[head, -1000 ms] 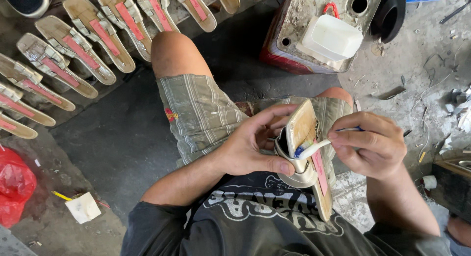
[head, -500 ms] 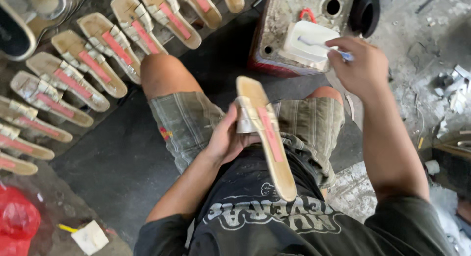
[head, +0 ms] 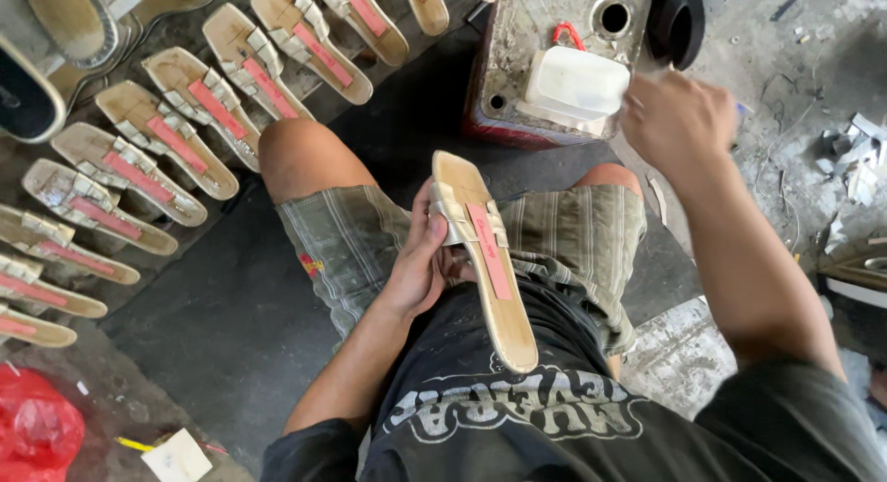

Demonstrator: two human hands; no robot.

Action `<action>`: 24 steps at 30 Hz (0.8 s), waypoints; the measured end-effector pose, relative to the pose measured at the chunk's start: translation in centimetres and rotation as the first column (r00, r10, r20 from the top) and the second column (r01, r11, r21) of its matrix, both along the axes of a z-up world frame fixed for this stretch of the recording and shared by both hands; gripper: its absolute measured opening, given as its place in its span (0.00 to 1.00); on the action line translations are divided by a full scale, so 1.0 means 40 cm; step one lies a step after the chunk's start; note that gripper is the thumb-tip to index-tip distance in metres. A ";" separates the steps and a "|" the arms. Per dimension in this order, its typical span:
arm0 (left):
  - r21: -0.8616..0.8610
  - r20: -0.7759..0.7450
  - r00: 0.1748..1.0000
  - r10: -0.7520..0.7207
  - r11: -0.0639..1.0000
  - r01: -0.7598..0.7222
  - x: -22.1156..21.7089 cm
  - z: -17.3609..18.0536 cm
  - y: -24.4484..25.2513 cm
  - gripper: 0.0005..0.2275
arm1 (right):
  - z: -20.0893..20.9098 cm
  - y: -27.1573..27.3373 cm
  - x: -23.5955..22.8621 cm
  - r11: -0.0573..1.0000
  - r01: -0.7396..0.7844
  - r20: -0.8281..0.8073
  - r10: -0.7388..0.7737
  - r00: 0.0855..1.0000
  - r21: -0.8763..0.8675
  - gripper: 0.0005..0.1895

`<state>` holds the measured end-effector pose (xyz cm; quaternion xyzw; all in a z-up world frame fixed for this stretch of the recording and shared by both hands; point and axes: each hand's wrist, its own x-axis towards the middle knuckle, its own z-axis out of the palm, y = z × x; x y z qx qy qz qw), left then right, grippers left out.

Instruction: The person scrubs the insoles of several beige slippers with pink straps using a toothbrush dipped in a white liquid from a plastic container. After scrubbing each slipper, they place it on a nearby shelf and pick up the next one to repeat the process.

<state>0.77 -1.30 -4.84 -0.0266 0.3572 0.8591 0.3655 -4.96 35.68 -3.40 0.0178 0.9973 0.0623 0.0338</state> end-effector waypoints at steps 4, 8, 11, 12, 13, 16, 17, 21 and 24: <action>-0.083 -0.111 0.994 -0.001 0.997 -0.009 -0.006 0.004 0.011 0.37 | 0.118 -0.048 0.111 0.966 0.190 0.206 -0.153 0.966 -0.173 0.10; -0.148 -0.319 0.946 -0.060 0.989 0.013 0.012 0.037 0.025 0.39 | 0.160 -0.185 0.211 0.460 -0.104 -0.109 0.015 0.994 -0.882 0.09; -0.146 -0.414 0.905 -0.092 0.989 0.034 0.024 0.071 0.037 0.40 | 0.173 -0.262 0.254 0.258 -0.108 -0.114 -0.008 0.993 -0.960 0.09; -0.138 -0.434 0.896 -0.098 0.990 0.041 0.027 0.082 0.039 0.40 | 0.174 -0.277 0.257 0.221 -0.110 -0.114 -0.006 0.993 -0.969 0.08; -0.176 -0.449 0.886 -0.118 0.983 0.041 0.030 0.092 0.040 0.39 | 0.175 -0.288 0.254 0.268 -0.147 -0.161 -0.028 0.987 -0.952 0.08; -0.250 -0.486 0.861 -0.150 0.968 0.028 0.036 0.116 0.037 0.38 | 0.178 -0.306 0.248 0.359 -0.251 -0.289 -0.055 0.956 -0.899 0.08; -0.249 -0.496 0.856 -0.142 0.968 0.017 0.035 0.120 0.038 0.38 | 0.181 -0.307 0.246 0.355 -0.287 -0.324 -0.047 0.945 -0.890 0.07; -0.235 -0.495 0.861 -0.114 0.972 -0.006 0.036 0.131 0.032 0.38 | 0.202 -0.295 0.247 0.269 -0.356 -0.362 0.029 0.932 -0.895 0.07; -0.254 -0.523 0.842 -0.133 0.967 -0.005 0.043 0.136 0.029 0.38 | 0.221 -0.274 0.247 0.336 -0.302 -0.298 0.064 0.952 -0.892 0.08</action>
